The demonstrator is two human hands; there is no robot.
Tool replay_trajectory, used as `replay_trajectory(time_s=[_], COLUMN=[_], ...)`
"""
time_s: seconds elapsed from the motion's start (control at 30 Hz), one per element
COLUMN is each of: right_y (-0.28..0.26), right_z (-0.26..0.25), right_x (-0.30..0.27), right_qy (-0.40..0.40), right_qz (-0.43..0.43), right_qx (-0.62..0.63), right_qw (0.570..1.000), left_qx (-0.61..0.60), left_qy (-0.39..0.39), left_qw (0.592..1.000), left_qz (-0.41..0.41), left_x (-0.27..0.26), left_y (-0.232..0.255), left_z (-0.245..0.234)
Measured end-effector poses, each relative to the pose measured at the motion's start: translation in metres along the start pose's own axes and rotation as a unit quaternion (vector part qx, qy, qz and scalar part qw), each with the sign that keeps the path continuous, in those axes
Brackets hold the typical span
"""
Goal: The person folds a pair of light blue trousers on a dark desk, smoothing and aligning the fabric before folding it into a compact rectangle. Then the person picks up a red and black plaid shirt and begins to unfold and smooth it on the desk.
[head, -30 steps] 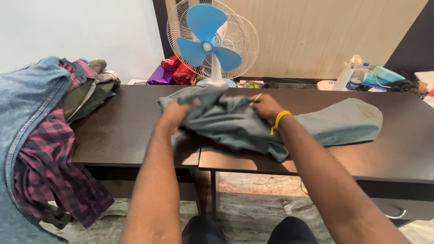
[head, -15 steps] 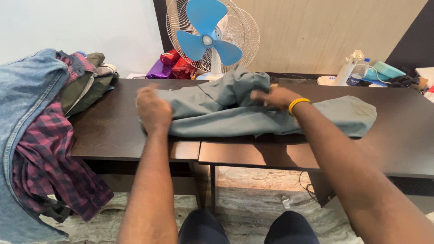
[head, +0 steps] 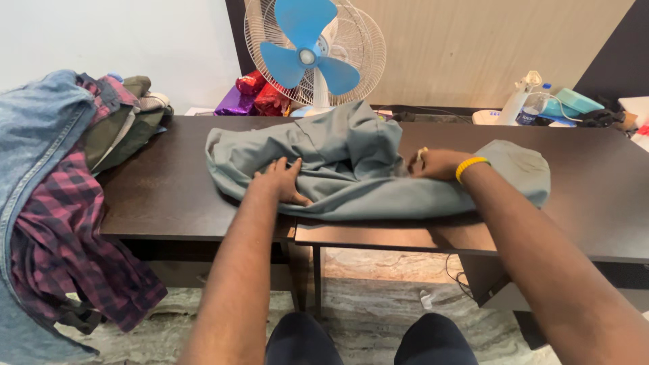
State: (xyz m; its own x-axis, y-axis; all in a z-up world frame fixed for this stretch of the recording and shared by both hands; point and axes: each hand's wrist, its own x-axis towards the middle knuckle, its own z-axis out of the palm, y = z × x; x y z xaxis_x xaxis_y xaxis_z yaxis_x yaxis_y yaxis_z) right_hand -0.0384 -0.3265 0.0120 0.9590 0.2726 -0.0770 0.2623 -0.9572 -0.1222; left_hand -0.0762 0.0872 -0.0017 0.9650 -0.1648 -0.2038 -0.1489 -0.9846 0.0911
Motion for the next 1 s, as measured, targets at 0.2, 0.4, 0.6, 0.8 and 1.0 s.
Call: replay_trajectory(time_s=[0.2, 0.4, 0.6, 0.8, 1.0], right_y=[0.012, 0.004, 0.027, 0.087, 0.089], right_z=[-0.007, -0.028, -0.02, -0.019, 0.002], right_x=[-0.024, -0.046, -0.068, -0.092, -0.099], right_qy=[-0.098, 0.265, 0.274, 0.202, 0.33], right_qz=[-0.041, 0.127, -0.114, -0.013, 0.129], right_qx=[0.013, -0.039, -0.038, -0.077, -0.196], right_qw=[0.994, 0.955, 0.954, 0.976, 0.914], left_qx=[-0.022, -0.154, -0.157, -0.117, -0.102], left_qy=[0.004, 0.043, 0.18, 0.145, 0.005], left_qw=[1.0, 0.983, 0.966, 0.982, 0.978], left_qz=[-0.008, -0.092, -0.1, -0.037, -0.18], left_x=[0.006, 0.008, 0.038, 0.04, 0.01], left_y=[0.013, 0.057, 0.063, 0.023, 0.063], left_z=[0.006, 0.006, 0.034, 0.024, -0.008])
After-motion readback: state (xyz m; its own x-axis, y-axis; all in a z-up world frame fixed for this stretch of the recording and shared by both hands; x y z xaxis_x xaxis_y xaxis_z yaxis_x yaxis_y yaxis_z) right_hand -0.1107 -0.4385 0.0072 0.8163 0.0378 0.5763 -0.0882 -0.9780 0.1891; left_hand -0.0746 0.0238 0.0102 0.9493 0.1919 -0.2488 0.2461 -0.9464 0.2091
